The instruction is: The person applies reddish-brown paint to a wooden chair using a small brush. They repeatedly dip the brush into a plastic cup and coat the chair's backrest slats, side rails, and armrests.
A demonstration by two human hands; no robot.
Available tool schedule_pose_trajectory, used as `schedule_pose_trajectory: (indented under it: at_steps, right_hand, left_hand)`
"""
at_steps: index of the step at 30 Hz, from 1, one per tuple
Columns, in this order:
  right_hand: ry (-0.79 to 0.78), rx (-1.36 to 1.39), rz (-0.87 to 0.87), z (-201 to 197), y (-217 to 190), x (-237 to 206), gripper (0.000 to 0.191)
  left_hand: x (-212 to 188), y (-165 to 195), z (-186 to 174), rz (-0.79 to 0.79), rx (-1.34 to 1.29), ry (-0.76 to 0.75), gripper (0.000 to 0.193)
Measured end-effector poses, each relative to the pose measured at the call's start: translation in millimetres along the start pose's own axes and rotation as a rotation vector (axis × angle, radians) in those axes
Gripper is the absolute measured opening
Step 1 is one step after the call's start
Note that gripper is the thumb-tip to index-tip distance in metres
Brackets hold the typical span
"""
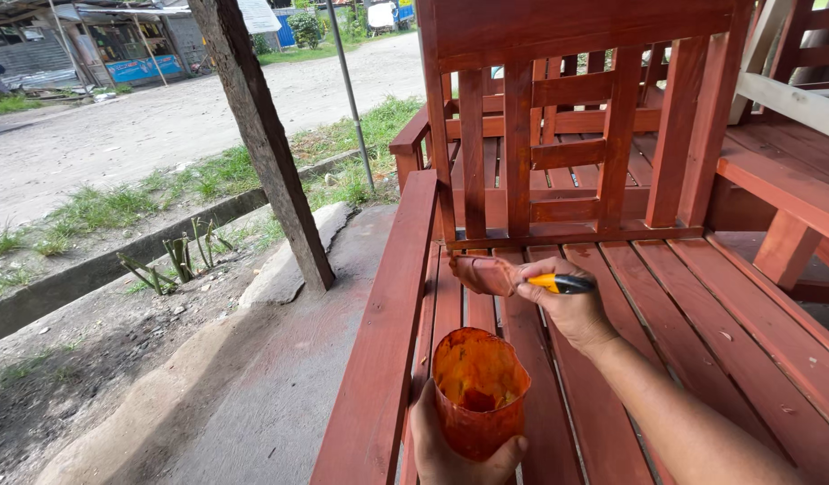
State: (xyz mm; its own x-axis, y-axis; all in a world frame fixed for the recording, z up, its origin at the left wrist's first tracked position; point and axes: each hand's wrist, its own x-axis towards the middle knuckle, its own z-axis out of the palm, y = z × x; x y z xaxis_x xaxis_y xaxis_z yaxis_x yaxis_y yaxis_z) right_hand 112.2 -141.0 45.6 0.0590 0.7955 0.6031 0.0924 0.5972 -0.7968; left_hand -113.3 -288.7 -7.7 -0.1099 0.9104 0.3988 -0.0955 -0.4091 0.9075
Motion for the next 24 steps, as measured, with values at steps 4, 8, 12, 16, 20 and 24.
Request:
schedule_pose_trajectory:
  at_steps: [4,8,12,16,20,24]
  right_hand:
    - [-0.249,-0.303,-0.182,30,-10,-5,0.010]
    - [-0.438,-0.518,-0.312,47,0,1,0.016]
    - [-0.353,-0.581,-0.368,64,28,23,0.017]
    - [0.129,-0.193,0.302,84,62,45,0.012]
    - [0.548,0.938,0.589,100,85,74,0.023]
    - [0.565,1.380,0.696,118,94,77,0.033]
  left_hand:
    - [-2,3,-4,0.028,0.225,-0.043,0.123]
    - [4,1,-7,-0.068,0.118,-0.061,0.124]
    - [8,-7,-3,0.019,-0.035,-0.015,0.120]
    - [14,-17,-2,0.083,-0.078,0.013,0.125]
    - [12,-43,-3,0.099,0.032,0.077,0.124]
    - [34,-98,-5,-0.035,-0.376,0.112,0.095]
